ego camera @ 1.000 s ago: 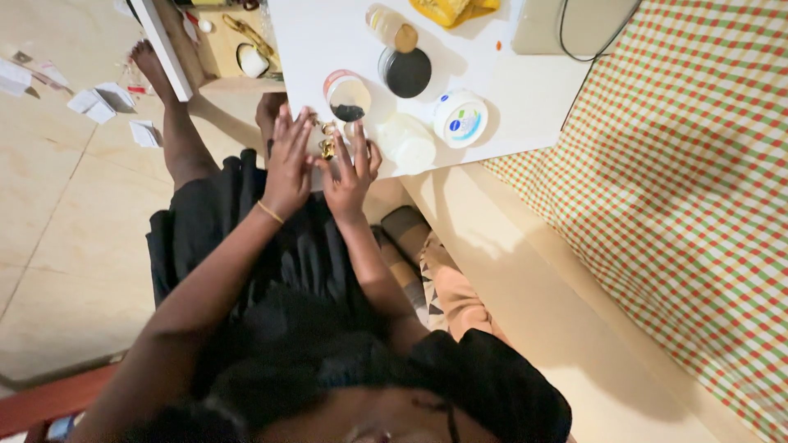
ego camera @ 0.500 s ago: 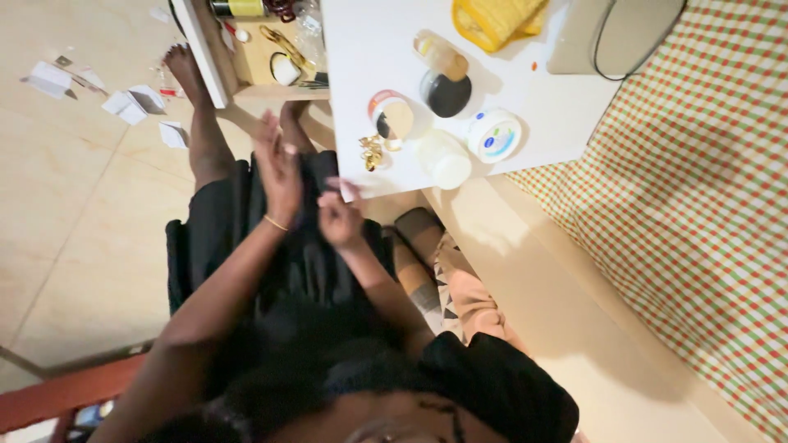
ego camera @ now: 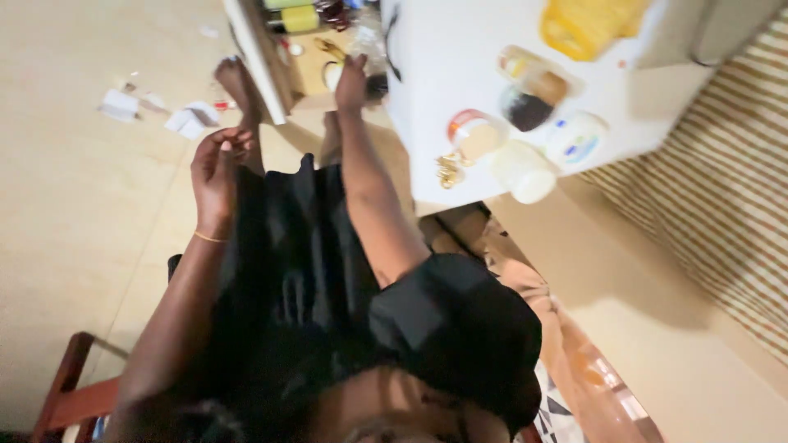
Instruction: Organizing and sorting various personal care products, bottles, and accessories from a drawer and onto a desk surface.
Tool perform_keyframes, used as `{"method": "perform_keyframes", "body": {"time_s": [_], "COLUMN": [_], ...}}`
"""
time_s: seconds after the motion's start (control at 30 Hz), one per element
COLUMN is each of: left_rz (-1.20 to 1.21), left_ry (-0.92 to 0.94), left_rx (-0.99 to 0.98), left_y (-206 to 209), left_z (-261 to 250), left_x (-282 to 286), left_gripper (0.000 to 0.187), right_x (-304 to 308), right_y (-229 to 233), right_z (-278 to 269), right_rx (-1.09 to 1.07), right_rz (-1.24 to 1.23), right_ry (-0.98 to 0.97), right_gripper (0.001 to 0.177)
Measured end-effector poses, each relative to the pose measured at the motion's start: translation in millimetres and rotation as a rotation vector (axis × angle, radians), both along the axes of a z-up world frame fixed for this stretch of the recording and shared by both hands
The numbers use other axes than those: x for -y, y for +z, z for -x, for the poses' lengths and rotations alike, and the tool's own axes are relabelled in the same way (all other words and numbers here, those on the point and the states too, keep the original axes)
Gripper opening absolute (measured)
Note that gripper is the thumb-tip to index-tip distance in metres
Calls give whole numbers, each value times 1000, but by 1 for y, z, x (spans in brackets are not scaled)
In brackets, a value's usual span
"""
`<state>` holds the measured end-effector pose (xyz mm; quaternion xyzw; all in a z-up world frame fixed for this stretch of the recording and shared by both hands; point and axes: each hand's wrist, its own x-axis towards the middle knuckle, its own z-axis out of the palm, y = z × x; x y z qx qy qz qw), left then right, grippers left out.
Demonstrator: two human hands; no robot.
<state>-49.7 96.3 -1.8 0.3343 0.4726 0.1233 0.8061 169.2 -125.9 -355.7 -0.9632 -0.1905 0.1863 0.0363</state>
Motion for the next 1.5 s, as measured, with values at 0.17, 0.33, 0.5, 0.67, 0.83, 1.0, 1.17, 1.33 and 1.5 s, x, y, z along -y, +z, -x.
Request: {"method": "perform_keyframes", "body": {"time_s": [0.17, 0.33, 0.5, 0.67, 0.83, 1.0, 1.17, 1.33, 1.5], "left_rz": [-71, 18, 75, 154, 196, 99, -2, 69, -213], "left_ry": [-105, -85, -94, -206, -330, -422, -578, -563, -706], "left_rx": [-97, -123, -116, -92, 47, 24, 24, 150, 319], "left_y": [4, -4, -19, 6, 9, 25, 31, 63, 97], "left_z": [23, 31, 18, -7, -16, -12, -5, -24, -83], "left_x": [-33, -40, -30, -13, 14, 33, 57, 100, 143], "left_gripper": [24, 22, 20, 29, 30, 31, 34, 38, 36], "right_x": [-22, -25, -62, -76, -65, -48, 11, 83, 101], "right_y": [24, 72, 181, 291, 331, 380, 423, 434, 451], "right_z": [-12, 13, 49, 89, 97, 95, 102, 78, -9], "right_rx": [46, 89, 125, 304, 189, 174, 223, 306, 312], "right_rz": [268, 196, -415, -585, -825, -808, -1008, -1068, -1129], "right_ry": [171, 94, -68, 76, 99, 74, -16, -352, -555], "right_gripper": [13, 10, 16, 28, 19, 15, 20, 41, 74]}}
